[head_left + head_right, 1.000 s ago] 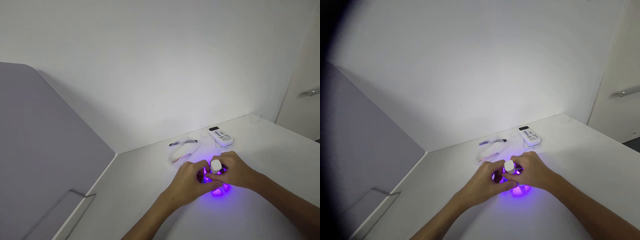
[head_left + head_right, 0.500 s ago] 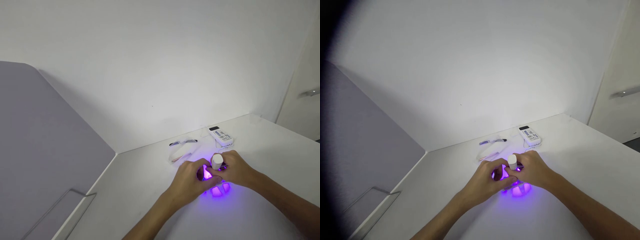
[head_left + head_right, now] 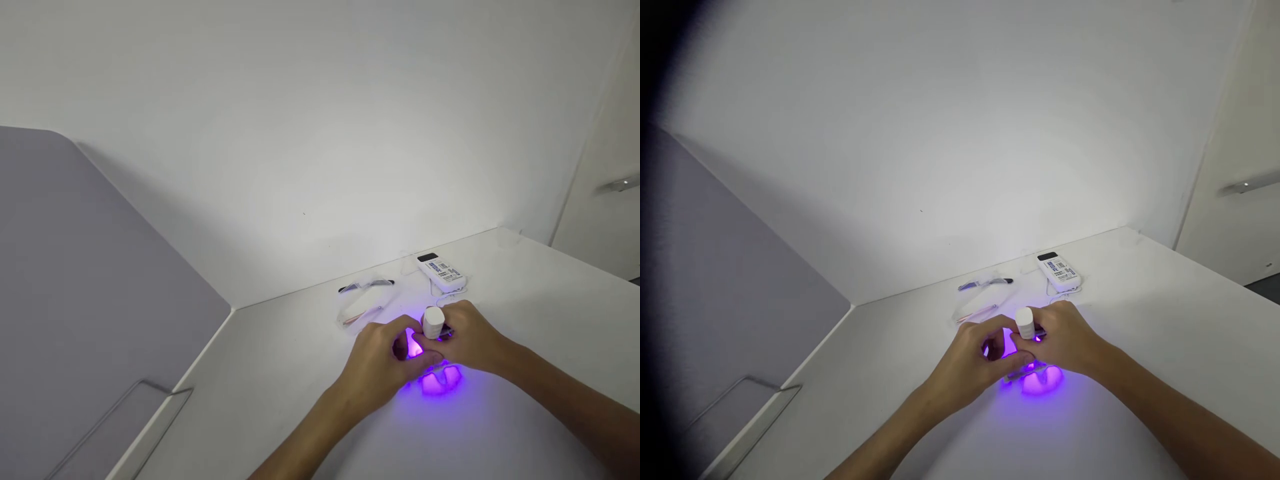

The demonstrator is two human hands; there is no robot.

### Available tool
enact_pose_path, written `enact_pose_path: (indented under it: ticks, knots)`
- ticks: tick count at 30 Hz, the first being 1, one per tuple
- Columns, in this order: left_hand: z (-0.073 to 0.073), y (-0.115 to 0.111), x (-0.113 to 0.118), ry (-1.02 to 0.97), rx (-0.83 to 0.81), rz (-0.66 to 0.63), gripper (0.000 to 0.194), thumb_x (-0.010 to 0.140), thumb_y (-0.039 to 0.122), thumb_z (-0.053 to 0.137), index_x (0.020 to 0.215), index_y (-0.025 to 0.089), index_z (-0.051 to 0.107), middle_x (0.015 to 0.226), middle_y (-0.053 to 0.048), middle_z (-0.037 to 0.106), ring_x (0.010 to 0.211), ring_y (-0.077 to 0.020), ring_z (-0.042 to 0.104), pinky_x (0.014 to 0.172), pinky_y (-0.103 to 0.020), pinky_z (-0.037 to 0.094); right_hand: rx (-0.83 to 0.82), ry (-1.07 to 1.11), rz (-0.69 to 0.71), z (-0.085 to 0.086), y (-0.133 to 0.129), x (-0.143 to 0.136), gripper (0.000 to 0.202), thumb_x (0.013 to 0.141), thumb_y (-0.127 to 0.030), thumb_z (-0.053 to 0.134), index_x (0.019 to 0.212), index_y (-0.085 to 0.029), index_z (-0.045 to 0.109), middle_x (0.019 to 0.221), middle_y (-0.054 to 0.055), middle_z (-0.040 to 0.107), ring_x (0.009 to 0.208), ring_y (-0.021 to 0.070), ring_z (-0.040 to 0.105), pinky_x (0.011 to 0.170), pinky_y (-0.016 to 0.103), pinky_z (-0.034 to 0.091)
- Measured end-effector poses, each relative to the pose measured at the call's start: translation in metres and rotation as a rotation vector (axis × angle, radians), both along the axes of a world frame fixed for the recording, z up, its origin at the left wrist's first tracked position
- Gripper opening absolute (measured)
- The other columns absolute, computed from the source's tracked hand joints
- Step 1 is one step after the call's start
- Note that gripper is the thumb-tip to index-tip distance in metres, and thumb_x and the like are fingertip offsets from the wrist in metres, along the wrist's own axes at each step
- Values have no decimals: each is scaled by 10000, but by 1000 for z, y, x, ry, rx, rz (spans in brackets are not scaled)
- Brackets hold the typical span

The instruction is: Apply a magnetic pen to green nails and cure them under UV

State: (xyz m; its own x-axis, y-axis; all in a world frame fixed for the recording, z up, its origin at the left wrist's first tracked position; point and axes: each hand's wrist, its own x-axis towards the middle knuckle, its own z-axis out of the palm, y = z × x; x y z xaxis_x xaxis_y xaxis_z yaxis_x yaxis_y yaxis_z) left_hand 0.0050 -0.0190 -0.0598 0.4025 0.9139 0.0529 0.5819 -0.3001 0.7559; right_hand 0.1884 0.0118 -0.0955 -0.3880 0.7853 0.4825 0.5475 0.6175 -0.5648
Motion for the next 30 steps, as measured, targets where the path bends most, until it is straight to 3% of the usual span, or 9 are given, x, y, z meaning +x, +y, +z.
enact_pose_path:
  ticks: [13, 18, 26, 30]
  knots:
    - [-2, 1, -1, -51, 11, -8, 171, 788, 362, 757, 837, 227, 665, 547, 83, 441, 526, -97, 377, 503, -227, 280, 79, -29, -1, 0, 1, 0, 404, 829, -338, 609, 502, -179, 433, 418, -52, 411, 410, 73, 354, 430, 211, 243]
    - [-1, 0, 0, -48, -1, -15, 189, 793, 368, 749, 815, 219, 635, 562, 85, 449, 528, -93, 379, 498, -223, 281, 37, -25, 13, 1, 1, 0, 404, 816, -325, 625, 503, -180, 414, 428, -62, 392, 422, 73, 343, 430, 210, 242]
    - [10, -2, -2, 16, 20, -97, 82, 832, 265, 663, 898, 234, 625, 545, 93, 465, 510, -93, 409, 514, -219, 320, 34, -15, 28, 1, 0, 1, 297, 822, -289, 612, 556, -180, 537, 469, -26, 544, 445, 100, 466, 469, 233, 293]
    - [14, 0, -6, 65, 45, -155, 88, 849, 236, 628, 935, 249, 644, 559, 93, 486, 516, -91, 425, 535, -225, 335, 64, -14, 26, 1, 0, 1, 289, 820, -279, 601, 556, -177, 540, 463, -28, 531, 442, 97, 465, 476, 233, 292]
